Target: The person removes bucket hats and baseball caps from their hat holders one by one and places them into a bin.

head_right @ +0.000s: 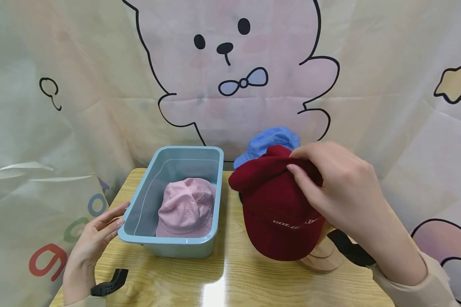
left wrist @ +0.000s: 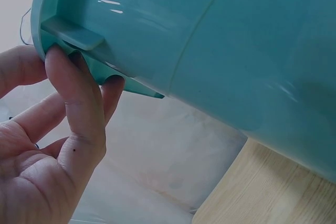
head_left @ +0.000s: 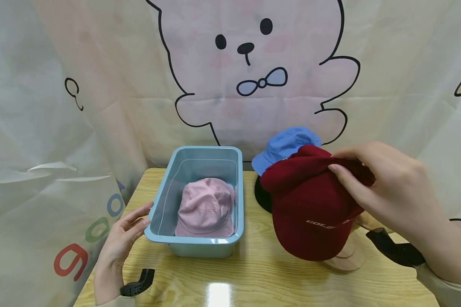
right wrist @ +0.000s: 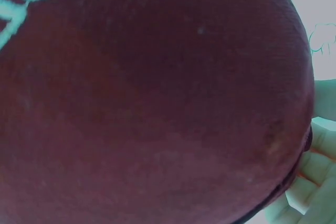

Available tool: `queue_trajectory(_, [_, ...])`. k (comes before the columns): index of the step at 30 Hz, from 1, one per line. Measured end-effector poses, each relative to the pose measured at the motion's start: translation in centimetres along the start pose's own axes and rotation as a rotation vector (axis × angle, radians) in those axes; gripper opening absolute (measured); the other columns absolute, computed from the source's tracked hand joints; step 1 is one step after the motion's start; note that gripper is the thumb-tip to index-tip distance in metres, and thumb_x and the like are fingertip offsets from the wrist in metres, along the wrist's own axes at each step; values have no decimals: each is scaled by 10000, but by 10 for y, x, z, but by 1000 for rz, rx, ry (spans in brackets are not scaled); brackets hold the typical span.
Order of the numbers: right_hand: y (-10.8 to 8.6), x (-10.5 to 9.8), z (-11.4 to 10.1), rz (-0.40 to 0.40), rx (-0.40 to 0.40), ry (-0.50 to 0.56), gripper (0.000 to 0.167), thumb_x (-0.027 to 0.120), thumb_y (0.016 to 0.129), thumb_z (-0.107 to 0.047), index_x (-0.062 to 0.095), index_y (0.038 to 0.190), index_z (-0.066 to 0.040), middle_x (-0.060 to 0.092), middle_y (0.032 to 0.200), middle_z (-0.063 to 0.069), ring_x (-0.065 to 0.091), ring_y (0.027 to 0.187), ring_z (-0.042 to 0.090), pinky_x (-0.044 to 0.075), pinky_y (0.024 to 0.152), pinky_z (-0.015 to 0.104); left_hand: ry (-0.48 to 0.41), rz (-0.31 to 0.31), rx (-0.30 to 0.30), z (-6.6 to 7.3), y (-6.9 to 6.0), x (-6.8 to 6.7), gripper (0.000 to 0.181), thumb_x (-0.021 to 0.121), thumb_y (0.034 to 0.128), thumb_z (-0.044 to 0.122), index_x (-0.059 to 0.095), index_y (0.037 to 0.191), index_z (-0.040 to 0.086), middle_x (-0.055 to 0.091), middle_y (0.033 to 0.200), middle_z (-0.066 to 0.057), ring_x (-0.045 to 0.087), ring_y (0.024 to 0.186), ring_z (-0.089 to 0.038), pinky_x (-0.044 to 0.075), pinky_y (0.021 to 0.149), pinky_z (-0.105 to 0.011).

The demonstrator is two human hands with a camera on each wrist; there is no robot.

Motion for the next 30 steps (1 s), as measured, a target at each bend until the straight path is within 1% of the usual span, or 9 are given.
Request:
queue_trajectory(4, [14,2,-14,-9,-5,53,234,767,776,-141,738,1006,-174,686,890,-33,485,797,-20,337,707,73,5,-3,-6,0,0,0,439,503,976,16,434,1405,-52,610,1194,106,629,932,-24,538,802,-186])
queue_trajectory(9, [29,6,-28,-29,-18,104,215,765,753,-50,718,956,-100,670,870,-29,448,759,-46,348,668,88,-5,-17,13,1,1,0,431,500,975,6,451,1401,-35,608,1212,118,632,947,-31,537,801,-185])
queue_trajectory(11, [34,8,-30,-46,-19,114,216,765,751,-28,709,952,-80,667,864,-21,441,746,-43,351,658,88,-6,-17,17,1,1,1,428,499,974,2,458,1398,-30,611,1209,115,634,949,-33,537,801,-185])
queue_trajectory(15, [43,13,-32,-68,-19,121,187,758,769,-37,699,947,-50,678,852,1,448,728,-46,360,653,77,-3,-12,20,1,1,1,429,497,973,-2,456,1399,-32,614,1194,102,634,947,-38,537,803,-185])
queue_trajectory(17, [47,16,-32,-77,-21,120,169,747,784,-47,698,945,-52,679,836,-1,441,714,-48,356,641,79,-4,-8,20,1,0,1,429,498,972,-5,457,1398,-34,615,1188,98,634,947,-38,537,803,-185])
queue_trajectory(20, [55,19,-35,-47,-40,143,150,746,777,-34,695,914,-66,676,785,-20,442,685,-55,361,621,87,-6,-5,17,0,0,0,430,499,971,-6,458,1398,-32,614,1188,101,635,952,-36,537,806,-185])
queue_trajectory(24, [64,24,-38,-43,-33,161,114,742,791,-54,683,875,-105,662,740,-64,453,669,-78,376,606,96,-5,-5,15,0,0,-1,425,501,971,-3,468,1394,-22,610,1204,118,635,960,-31,536,812,-182])
queue_trajectory(27, [70,28,-39,-67,-14,172,79,725,822,-82,676,871,-120,651,730,-85,461,666,-82,379,600,101,-4,-11,18,0,0,-1,424,498,973,0,469,1396,-18,605,1219,128,635,966,-28,534,818,-180])
queue_trajectory(30, [76,32,-40,-81,-2,203,63,715,836,-89,684,883,-118,651,726,-82,469,650,-58,378,598,105,-7,-12,18,0,0,-1,424,498,973,1,466,1396,-22,605,1221,126,636,962,-30,535,816,-182])
Point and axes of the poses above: each hand's wrist, its own y-axis towards the middle knuckle, its own x-axis out of the palm, z = x × y, the point moved 5 cm from there along y, towards the middle knuckle
